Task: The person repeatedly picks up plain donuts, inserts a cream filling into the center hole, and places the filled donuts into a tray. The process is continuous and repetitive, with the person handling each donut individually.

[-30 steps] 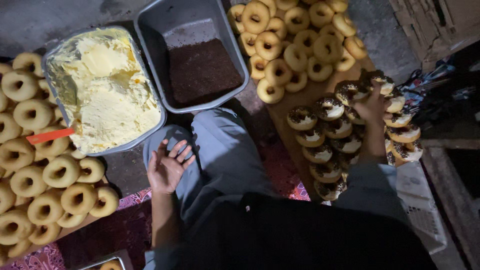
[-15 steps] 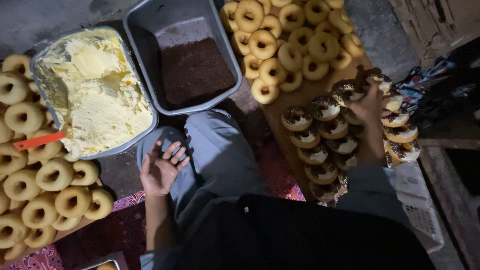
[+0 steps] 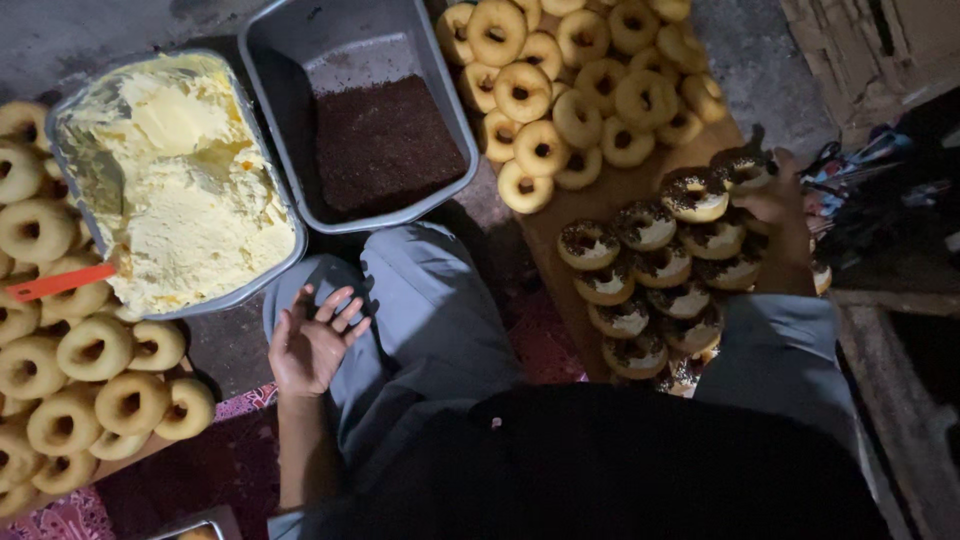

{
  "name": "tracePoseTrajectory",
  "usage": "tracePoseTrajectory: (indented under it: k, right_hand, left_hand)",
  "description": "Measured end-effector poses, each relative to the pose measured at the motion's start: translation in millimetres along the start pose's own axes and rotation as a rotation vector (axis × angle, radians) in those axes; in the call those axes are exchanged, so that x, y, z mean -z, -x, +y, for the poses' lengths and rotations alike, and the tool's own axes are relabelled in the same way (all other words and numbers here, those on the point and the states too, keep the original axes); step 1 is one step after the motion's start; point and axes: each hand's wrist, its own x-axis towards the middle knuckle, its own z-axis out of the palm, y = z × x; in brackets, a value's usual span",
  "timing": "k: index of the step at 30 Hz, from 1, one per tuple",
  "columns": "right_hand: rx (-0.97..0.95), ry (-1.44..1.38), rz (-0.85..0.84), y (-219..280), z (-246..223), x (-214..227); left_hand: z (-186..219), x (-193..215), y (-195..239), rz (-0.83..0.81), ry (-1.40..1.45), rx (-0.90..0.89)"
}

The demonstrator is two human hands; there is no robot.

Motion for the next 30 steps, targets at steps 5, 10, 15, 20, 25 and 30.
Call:
tracePoseTrajectory:
  k: [5, 10, 15, 20, 25, 30]
  right_hand:
    - [-0.022, 0.010, -0.031, -8, 0, 0]
    - [-0.091, 0.043, -0.144, -14, 3, 3]
    - [-0.320, 0.123, 0.027, 18, -18, 1]
    - [-0.234, 0.075, -0.114, 64, -68, -15]
    - [-0.292, 0.115, -0.125, 74, -89, -24]
    - [-0.135, 0.062, -0.031, 78, -83, -24]
  left_hand:
    - [-2, -6, -3, 0.004, -0.012, -0.008]
    - [-4, -9, -3, 0.006, -0.017, -0.006]
    - [-4, -9, -6, -0.030, -0.004, -0.008]
    - [-3, -4, -3, -0.051, 0.023, 0.003]
    - [-3, -3, 0, -0.051, 0.014, -0.015]
    - [-1, -1, 3, -0.052, 0.031, -0.006]
